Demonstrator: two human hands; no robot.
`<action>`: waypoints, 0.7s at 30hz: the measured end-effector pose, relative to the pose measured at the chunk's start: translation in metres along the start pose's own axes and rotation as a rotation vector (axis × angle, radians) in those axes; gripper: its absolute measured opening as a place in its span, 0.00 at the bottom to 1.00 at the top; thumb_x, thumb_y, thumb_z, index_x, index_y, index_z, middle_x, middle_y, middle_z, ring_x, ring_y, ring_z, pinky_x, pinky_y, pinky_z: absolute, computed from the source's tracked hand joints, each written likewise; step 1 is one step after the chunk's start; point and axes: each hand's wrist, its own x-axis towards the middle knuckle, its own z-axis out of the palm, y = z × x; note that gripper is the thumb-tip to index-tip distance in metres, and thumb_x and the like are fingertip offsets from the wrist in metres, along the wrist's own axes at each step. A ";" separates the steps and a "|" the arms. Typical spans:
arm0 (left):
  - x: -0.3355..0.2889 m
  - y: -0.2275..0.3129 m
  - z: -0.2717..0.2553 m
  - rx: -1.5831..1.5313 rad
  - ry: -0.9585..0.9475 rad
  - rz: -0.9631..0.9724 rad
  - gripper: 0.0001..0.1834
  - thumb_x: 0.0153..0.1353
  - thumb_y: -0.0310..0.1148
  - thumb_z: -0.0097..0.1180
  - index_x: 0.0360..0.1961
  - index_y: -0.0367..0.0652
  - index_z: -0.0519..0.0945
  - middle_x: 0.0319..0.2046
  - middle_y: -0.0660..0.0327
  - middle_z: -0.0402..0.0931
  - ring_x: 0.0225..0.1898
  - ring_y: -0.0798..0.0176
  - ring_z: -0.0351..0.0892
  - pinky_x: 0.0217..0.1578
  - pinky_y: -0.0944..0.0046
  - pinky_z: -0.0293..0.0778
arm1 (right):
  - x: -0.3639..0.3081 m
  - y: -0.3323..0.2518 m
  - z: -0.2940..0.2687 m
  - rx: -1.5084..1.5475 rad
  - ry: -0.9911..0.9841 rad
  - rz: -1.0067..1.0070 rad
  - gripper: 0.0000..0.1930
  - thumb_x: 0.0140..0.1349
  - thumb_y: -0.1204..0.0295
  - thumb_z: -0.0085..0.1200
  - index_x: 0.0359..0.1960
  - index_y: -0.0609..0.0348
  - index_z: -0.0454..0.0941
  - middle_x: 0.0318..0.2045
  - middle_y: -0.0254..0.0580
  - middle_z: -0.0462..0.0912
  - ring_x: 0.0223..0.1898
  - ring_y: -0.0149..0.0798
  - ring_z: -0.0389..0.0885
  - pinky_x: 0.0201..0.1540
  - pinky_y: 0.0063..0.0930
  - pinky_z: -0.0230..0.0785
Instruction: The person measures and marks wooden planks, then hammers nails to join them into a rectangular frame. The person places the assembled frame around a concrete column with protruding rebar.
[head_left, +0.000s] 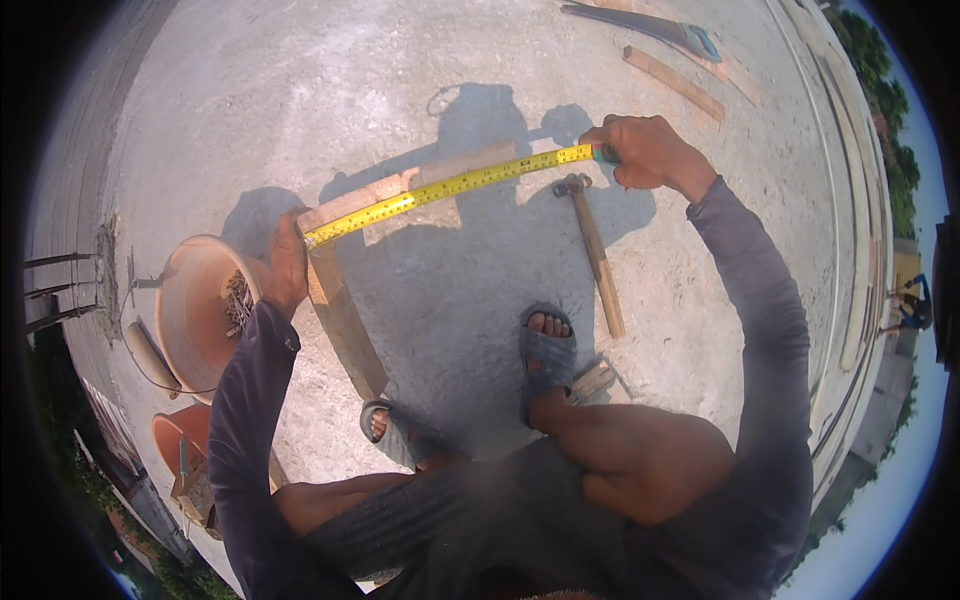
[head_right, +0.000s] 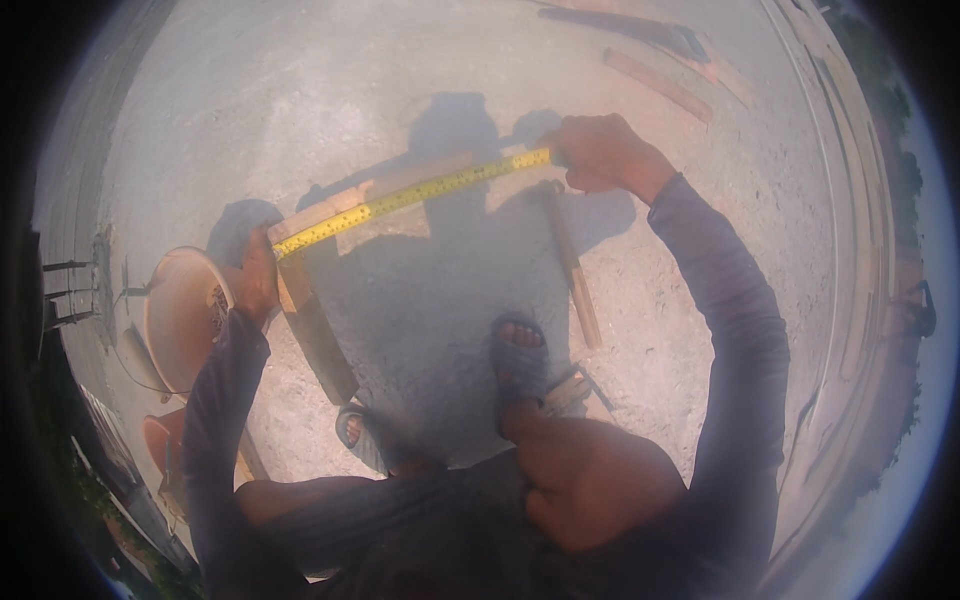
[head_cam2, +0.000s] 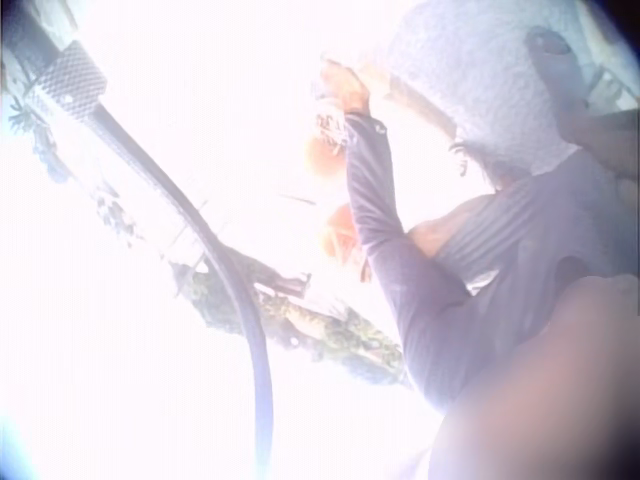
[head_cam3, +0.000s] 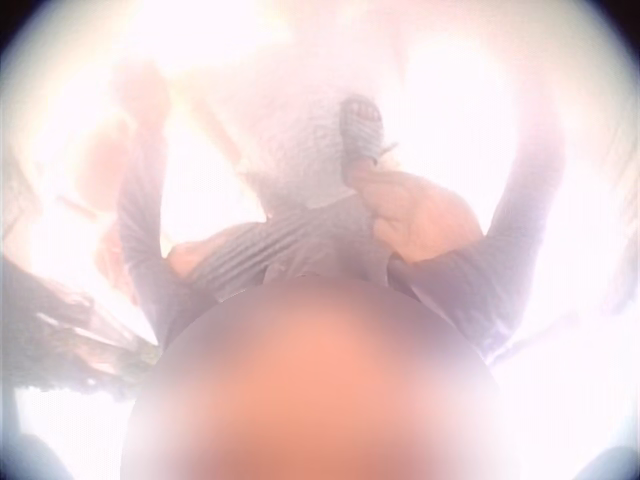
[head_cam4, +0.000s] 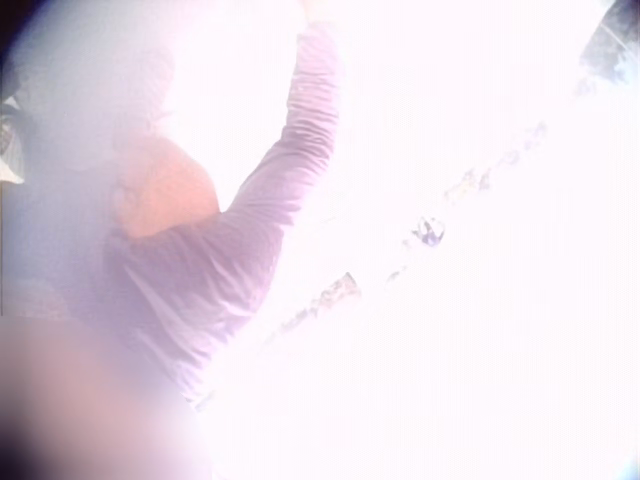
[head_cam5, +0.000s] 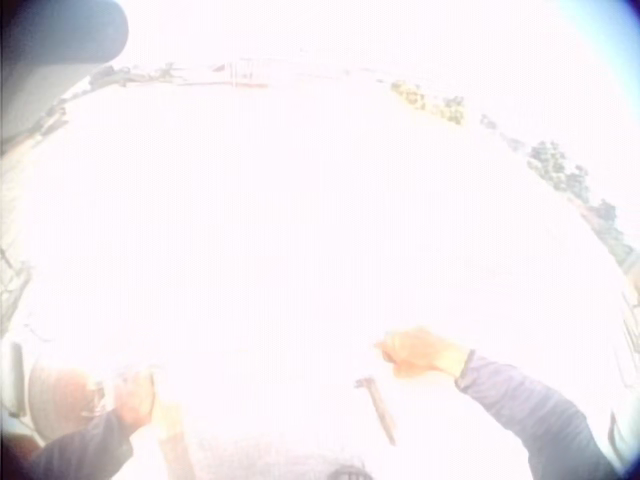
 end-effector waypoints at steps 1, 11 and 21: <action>-0.001 0.002 0.002 -0.015 -0.008 -0.009 0.26 0.73 0.52 0.47 0.50 0.39 0.81 0.42 0.59 0.80 0.40 0.63 0.80 0.44 0.62 0.77 | 0.000 0.000 0.000 -0.002 -0.003 0.005 0.37 0.46 0.80 0.62 0.63 0.39 0.81 0.39 0.40 0.83 0.42 0.45 0.86 0.44 0.40 0.79; -0.030 0.013 0.018 0.199 0.268 0.078 0.27 0.69 0.54 0.52 0.47 0.37 0.81 0.39 0.58 0.78 0.39 0.62 0.77 0.41 0.60 0.76 | -0.003 0.025 0.025 0.283 -0.128 0.078 0.42 0.37 0.83 0.71 0.62 0.44 0.80 0.52 0.41 0.85 0.55 0.47 0.82 0.55 0.39 0.77; -0.058 0.045 0.003 0.426 0.231 0.549 0.24 0.75 0.48 0.50 0.48 0.32 0.77 0.28 0.58 0.75 0.31 0.64 0.73 0.36 0.59 0.73 | -0.030 0.133 0.185 0.432 -0.079 0.250 0.57 0.42 0.86 0.66 0.78 0.60 0.51 0.52 0.50 0.83 0.47 0.45 0.85 0.46 0.40 0.82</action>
